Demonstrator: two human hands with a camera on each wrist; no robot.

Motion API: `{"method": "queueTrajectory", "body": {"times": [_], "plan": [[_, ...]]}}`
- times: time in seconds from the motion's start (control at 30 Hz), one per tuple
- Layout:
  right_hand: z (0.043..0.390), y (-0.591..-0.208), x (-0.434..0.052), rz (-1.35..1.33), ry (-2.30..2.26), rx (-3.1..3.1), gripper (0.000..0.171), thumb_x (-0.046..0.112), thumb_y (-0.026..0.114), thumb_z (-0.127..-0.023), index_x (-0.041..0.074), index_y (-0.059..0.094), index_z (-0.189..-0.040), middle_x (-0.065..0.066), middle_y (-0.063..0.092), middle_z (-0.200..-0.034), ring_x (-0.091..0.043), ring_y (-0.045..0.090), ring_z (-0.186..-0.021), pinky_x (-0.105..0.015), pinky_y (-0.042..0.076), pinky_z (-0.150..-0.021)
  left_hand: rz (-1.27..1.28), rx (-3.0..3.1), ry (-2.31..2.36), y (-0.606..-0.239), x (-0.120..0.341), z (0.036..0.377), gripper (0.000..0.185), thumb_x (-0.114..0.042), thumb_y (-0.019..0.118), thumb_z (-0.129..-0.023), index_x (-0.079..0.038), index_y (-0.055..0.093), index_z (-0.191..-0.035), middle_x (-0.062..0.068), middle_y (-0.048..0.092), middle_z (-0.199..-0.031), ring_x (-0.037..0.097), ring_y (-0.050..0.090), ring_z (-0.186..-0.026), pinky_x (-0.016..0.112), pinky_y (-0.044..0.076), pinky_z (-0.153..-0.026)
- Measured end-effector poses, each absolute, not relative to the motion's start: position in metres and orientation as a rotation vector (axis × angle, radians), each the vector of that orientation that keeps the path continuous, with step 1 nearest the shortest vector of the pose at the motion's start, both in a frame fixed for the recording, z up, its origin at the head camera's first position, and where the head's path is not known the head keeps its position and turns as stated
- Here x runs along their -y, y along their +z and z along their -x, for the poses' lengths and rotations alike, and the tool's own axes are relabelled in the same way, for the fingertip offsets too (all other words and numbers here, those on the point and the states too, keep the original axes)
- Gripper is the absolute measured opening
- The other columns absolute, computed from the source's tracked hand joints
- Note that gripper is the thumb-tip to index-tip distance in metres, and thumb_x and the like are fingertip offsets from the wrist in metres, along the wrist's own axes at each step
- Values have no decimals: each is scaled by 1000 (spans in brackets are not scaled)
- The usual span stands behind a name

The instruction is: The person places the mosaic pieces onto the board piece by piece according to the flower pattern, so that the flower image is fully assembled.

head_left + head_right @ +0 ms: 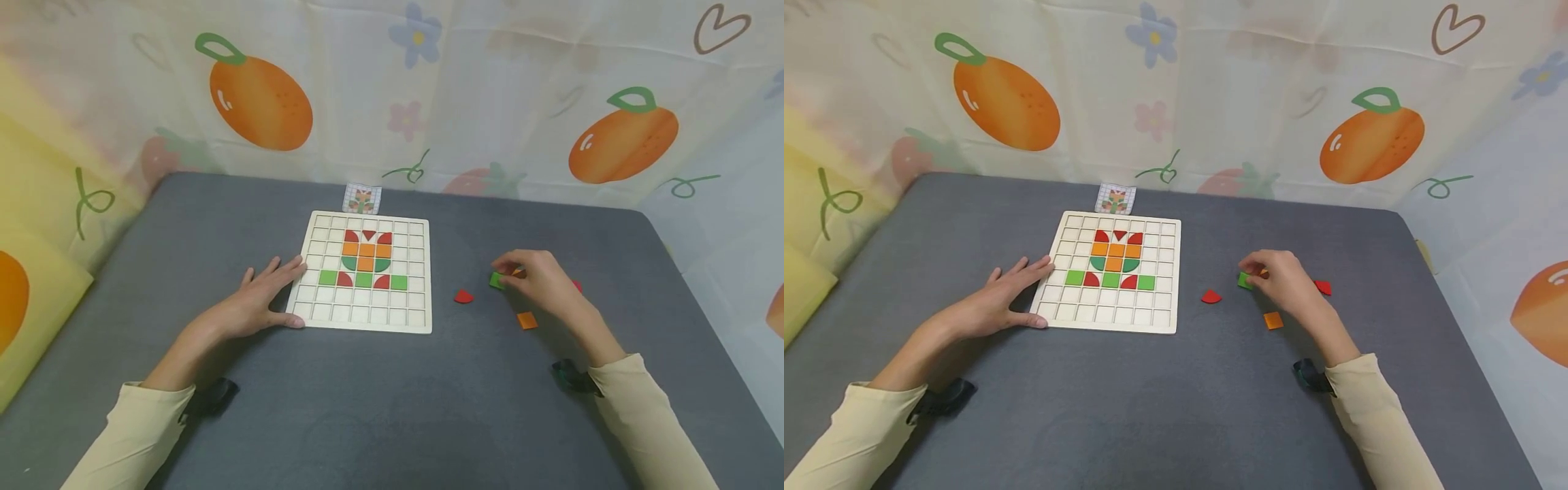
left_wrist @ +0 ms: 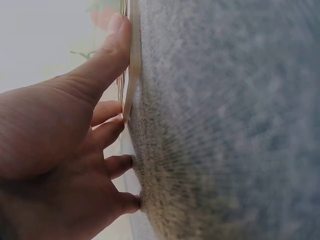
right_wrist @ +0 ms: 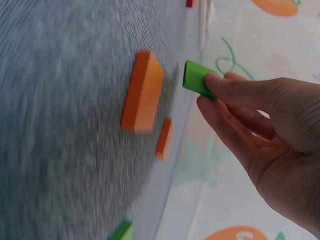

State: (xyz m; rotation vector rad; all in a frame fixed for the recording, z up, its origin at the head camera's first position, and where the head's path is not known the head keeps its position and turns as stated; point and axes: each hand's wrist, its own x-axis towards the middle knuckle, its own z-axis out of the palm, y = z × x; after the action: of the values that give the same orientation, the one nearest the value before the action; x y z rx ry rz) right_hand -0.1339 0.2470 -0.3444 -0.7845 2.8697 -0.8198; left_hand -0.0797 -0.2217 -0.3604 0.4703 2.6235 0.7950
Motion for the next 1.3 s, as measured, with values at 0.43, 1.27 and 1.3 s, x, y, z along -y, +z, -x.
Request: {"method": "queueTrajectory", "body": {"times": [0.43, 1.27, 1.3], "plan": [[139, -346, -213, 833, -864, -2879, 25, -1, 76, -82, 0, 72, -106, -10, 72, -98, -24, 67, -88, -40, 57, -78, -471, -2621, 783, -360, 221, 80, 103, -42, 80, -78, -6, 23, -156, 17, 13, -163, 47, 0, -146, 70, -6, -109], [149, -350, -155, 858, -952, -2759, 22, 1, 75, -85, 3, 73, -107, -7, 72, -99, -19, 64, -88, -36, 56, -81, -478, -2620, 789, -360, 222, 80, 103, -43, 79, -79, -7, 22, -156, 16, 12, -163, 47, -1, -147, 70, -6, -109], [149, -350, -153, 859, -953, -2755, 23, 2, 75, -85, 2, 73, -107, -7, 72, -98, -18, 64, -88, -36, 56, -81, -478, -2619, 788, -361, 222, 80, 103, -43, 79, -79, -7, 22, -156, 16, 12, -163, 47, -1, -147, 70, -6, -109]]}}
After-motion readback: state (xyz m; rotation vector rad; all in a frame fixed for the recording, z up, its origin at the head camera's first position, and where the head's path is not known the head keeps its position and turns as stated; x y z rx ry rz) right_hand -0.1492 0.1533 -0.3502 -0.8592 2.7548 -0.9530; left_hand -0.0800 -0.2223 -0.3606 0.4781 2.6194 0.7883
